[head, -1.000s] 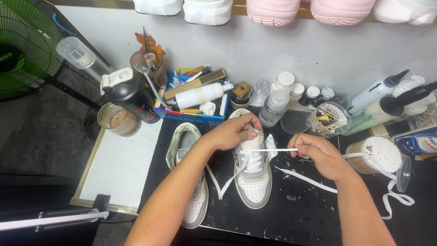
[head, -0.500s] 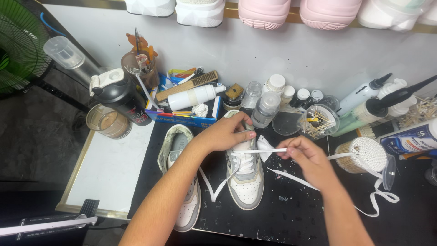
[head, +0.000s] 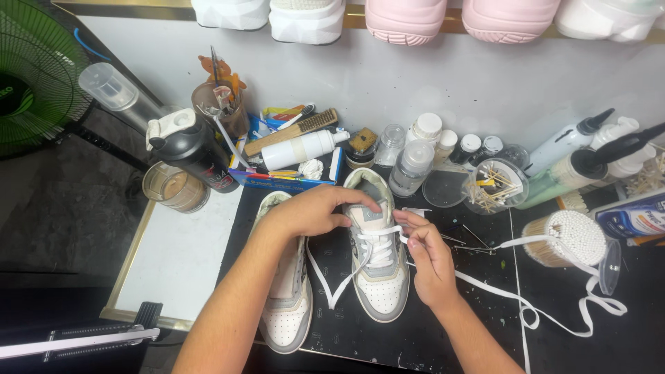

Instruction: The person laces a pair of white and grey sneakers on a workbench. They thread white shoelaces through the eyelets of the right shoe, then the left shoe, and tie the laces into a knot.

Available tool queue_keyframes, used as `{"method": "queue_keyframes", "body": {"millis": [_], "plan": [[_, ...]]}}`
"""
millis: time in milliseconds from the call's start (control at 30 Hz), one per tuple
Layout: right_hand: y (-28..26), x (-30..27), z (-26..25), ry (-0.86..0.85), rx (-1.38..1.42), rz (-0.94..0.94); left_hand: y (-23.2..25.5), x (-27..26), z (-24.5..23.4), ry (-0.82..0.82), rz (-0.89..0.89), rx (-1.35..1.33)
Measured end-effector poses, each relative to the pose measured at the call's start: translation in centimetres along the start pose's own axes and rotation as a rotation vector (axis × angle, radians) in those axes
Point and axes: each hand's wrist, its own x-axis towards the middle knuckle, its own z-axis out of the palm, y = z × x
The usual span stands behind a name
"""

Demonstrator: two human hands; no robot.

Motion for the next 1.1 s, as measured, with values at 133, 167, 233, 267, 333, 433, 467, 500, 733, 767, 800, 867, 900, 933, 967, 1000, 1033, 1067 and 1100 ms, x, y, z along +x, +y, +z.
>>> {"method": "queue_keyframes", "body": {"millis": [133, 167, 233, 267, 333, 433, 467, 500, 733, 767, 800, 867, 900, 933, 967, 1000, 1033, 1067, 1100], "plan": [[0.8, -0.2, 0.1, -0.002, 0.071, -0.007, -0.4, 0.6, 0.6, 0.049, -0.012, 0.011], [0.9, -0.3, 0.2, -0.009, 0.079, -0.013, -0.6, 0.8, 0.9, 0.051, -0.059, 0.006], [1.1, -0.4, 0.2, -0.015, 0.037, -0.036, -1.1, 1.0, 1.1, 0.054, -0.101, -0.004], [1.0, -0.4, 0.2, -0.015, -0.011, -0.049, -1.4, 1.0, 1.1, 0.055, -0.098, -0.011], [1.0, -0.7, 0.3, -0.014, -0.096, -0.038, -1.9, 1.1, 1.3, 0.073, -0.067, -0.068], [1.0, -0.9, 0.6, -0.026, -0.175, -0.042, -2.1, 1.1, 1.6, 0.113, -0.03, -0.142], [0.9, -0.8, 0.5, -0.041, -0.182, -0.085, -2.0, 1.1, 1.6, 0.115, -0.053, -0.125], [0.9, -0.7, 0.5, -0.056, -0.188, -0.128, -1.8, 1.0, 1.7, 0.118, -0.077, -0.108], [0.8, 1.9, -4.1, 0.139, 0.235, 0.077, -0.4, 0.9, 1.8, 0.041, -0.115, 0.074], [0.6, 2.4, -4.9, 0.157, 0.336, 0.083, -0.4, 0.9, 1.6, 0.03, -0.116, 0.056], [0.4, 2.8, -5.5, 0.173, 0.436, 0.089, -0.3, 1.0, 1.5, 0.021, -0.118, 0.038], [-0.1, 3.1, -6.2, 0.14, 0.438, 0.078, -0.3, 1.2, 1.3, 0.006, -0.128, 0.001], [-0.4, 3.2, -6.4, 0.123, 0.438, 0.071, -0.3, 1.3, 1.2, -0.002, -0.132, -0.017], [-0.7, 3.0, -6.6, 0.121, 0.406, 0.072, -0.3, 1.3, 1.2, -0.004, -0.138, -0.018], [-1.1, 2.8, -6.7, 0.118, 0.373, 0.073, -0.2, 1.2, 1.2, -0.006, -0.145, -0.02], [-1.4, 2.8, -6.8, 0.113, 0.341, 0.073, -0.1, 1.1, 1.1, -0.005, -0.152, -0.02], [-1.8, 2.6, -6.6, 0.089, 0.253, 0.084, 0.2, 0.7, 1.1, 0.059, -0.089, -0.01], [-2.3, 2.4, -6.5, 0.063, 0.165, 0.095, 0.5, 0.2, 1.2, 0.125, -0.026, 0.0], [-2.9, 2.3, -6.3, 0.037, 0.076, 0.105, 0.9, -0.3, 1.5, 0.191, 0.036, 0.01]]}}
